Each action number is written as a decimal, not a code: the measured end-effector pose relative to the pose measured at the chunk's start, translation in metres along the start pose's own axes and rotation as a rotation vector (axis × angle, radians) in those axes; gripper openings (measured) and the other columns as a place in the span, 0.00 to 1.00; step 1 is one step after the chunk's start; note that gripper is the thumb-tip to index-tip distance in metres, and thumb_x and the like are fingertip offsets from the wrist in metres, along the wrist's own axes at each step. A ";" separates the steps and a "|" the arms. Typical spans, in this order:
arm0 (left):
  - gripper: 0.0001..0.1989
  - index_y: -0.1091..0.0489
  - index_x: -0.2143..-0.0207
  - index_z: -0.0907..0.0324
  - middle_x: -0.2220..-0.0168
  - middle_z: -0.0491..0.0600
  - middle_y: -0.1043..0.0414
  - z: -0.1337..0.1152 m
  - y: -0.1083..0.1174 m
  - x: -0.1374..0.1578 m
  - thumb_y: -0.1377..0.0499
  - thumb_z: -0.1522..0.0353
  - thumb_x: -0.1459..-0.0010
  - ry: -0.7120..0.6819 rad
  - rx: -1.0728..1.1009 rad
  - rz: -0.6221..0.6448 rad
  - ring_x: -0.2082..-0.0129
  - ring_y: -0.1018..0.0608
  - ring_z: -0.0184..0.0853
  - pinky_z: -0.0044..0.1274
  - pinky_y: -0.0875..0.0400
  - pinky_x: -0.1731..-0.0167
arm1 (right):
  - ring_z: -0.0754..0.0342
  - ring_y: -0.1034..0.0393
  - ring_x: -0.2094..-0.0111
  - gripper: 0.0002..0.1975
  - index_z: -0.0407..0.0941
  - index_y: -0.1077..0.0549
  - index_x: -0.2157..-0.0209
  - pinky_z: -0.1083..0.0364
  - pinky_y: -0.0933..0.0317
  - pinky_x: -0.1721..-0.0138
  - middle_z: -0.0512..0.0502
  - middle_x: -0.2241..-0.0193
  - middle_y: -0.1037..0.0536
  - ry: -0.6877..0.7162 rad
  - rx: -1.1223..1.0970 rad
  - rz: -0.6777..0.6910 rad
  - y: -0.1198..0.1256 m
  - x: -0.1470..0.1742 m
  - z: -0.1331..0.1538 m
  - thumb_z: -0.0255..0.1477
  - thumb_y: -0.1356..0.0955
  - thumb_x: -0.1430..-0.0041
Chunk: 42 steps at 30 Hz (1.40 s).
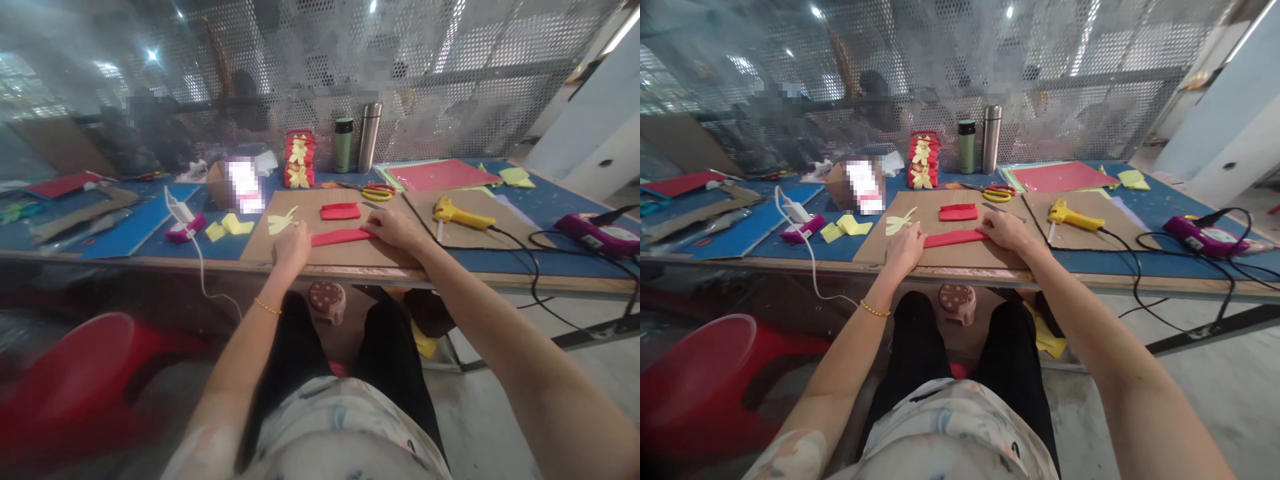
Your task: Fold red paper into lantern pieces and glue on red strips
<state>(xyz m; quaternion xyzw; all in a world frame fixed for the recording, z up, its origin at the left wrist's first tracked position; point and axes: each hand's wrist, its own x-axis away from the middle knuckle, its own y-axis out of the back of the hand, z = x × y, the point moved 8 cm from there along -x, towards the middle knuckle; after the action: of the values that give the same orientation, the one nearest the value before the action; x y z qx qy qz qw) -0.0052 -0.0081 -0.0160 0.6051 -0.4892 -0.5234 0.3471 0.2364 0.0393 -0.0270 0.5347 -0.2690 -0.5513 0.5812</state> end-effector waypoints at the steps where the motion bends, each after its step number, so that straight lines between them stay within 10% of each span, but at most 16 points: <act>1: 0.08 0.25 0.54 0.62 0.53 0.63 0.21 -0.001 0.000 0.001 0.43 0.68 0.29 0.001 -0.018 0.010 0.52 0.18 0.48 0.34 0.25 0.55 | 0.47 0.25 0.65 0.12 0.47 0.22 0.66 0.54 0.44 0.68 0.42 0.67 0.17 -0.017 0.001 -0.008 0.000 0.001 -0.002 0.39 0.31 0.34; 10: 0.09 0.25 0.53 0.62 0.53 0.64 0.20 -0.006 0.005 0.004 0.43 0.68 0.29 0.004 -0.081 0.041 0.50 0.18 0.49 0.35 0.25 0.53 | 0.48 0.21 0.63 0.07 0.47 0.19 0.59 0.52 0.33 0.60 0.44 0.64 0.14 -0.050 -0.224 -0.033 -0.006 0.014 -0.012 0.30 0.29 0.38; 42: 0.14 0.27 0.47 0.67 0.51 0.70 0.20 0.000 0.001 -0.006 0.44 0.68 0.28 0.058 -0.061 0.105 0.47 0.18 0.54 0.38 0.25 0.49 | 0.44 0.22 0.61 0.10 0.46 0.17 0.62 0.52 0.37 0.63 0.39 0.62 0.14 -0.078 0.027 -0.038 -0.002 0.007 -0.006 0.33 0.32 0.35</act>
<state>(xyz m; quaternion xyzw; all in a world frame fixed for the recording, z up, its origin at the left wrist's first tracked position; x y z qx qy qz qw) -0.0056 -0.0027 -0.0133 0.5825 -0.4940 -0.5015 0.4065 0.2429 0.0350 -0.0321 0.5256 -0.2886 -0.5790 0.5525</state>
